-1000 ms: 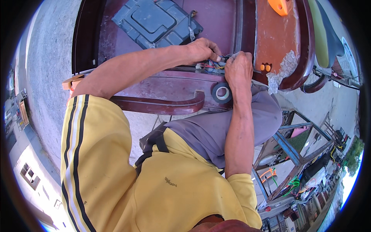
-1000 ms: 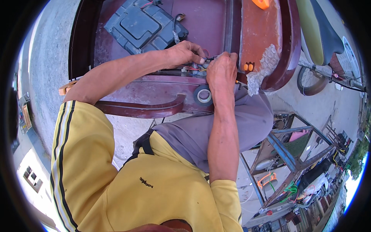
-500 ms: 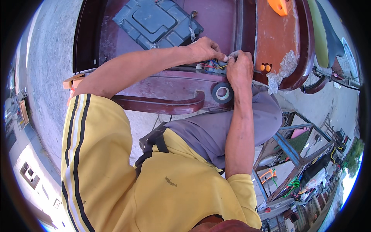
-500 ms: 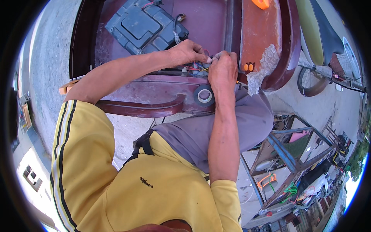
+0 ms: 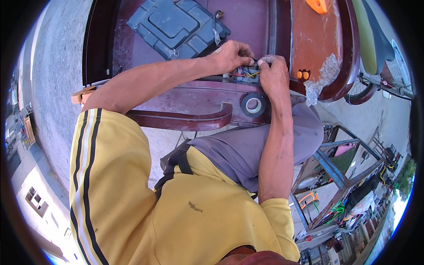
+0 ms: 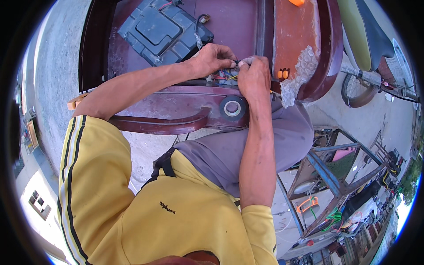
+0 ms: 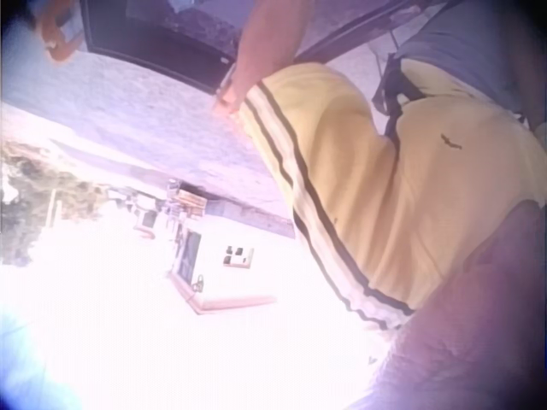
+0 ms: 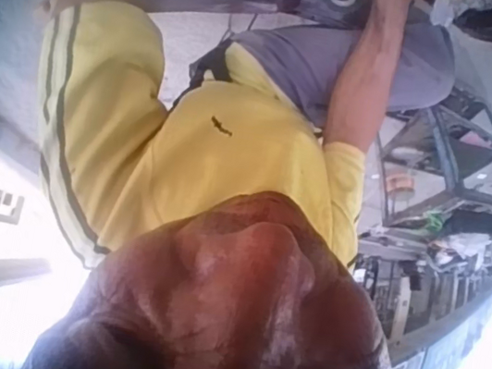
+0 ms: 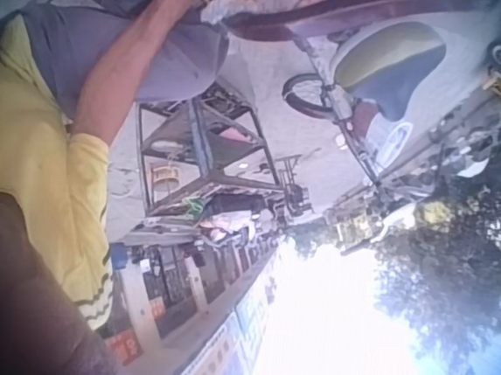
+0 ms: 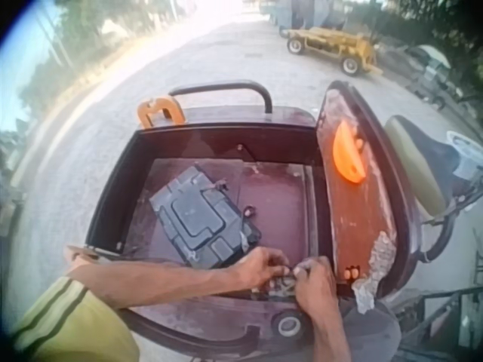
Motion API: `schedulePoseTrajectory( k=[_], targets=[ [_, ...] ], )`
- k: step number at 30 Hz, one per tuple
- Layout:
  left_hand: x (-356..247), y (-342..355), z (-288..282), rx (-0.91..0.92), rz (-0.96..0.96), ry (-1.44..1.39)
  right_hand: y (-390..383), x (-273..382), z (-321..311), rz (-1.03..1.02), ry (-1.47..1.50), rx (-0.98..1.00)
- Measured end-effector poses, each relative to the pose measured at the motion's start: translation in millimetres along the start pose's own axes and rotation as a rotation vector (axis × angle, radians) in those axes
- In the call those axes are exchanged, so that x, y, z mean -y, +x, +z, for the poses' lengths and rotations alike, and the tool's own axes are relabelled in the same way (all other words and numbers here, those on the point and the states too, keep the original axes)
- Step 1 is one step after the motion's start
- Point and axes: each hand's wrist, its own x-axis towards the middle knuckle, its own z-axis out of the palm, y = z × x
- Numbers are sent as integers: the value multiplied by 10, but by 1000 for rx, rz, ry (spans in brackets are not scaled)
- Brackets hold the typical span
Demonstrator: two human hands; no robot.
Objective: The person works on the wiring inside the storage compartment of a motorized tricycle. They use electrical tape to insulate wire connections and a wire stripper to prepare the wires. The task involves careful manipulation of small components within a confined space.
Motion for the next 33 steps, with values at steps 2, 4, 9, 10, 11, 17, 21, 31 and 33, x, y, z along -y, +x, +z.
schedulePoseTrajectory(
  k=[2,4,9,10,11,17,21,31,33],
  targets=[
    [-112,-49,16,-26,8,106,22,-53,33,-38,13,-30],
    [-236,-115,10,-39,30,206,41,-101,58,-99,23,-73],
    [-95,-59,15,-59,34,51,47,-69,41,-99,45,-55],
    [-97,-48,1,-54,44,-16,46,-61,34,-102,44,-50],
    [-97,-38,-13,-49,54,-84,47,-45,21,-92,50,-35],
    [-213,13,-167,9,-263,-383,97,-20,-4,-95,62,39],
    [-218,60,-128,-4,-251,-225,168,-29,-25,-97,96,125],
    [-254,80,-184,16,-306,-215,235,-8,5,9,125,195],
    [-317,59,-187,11,-319,-190,244,7,-1,19,88,189]
  ],
)
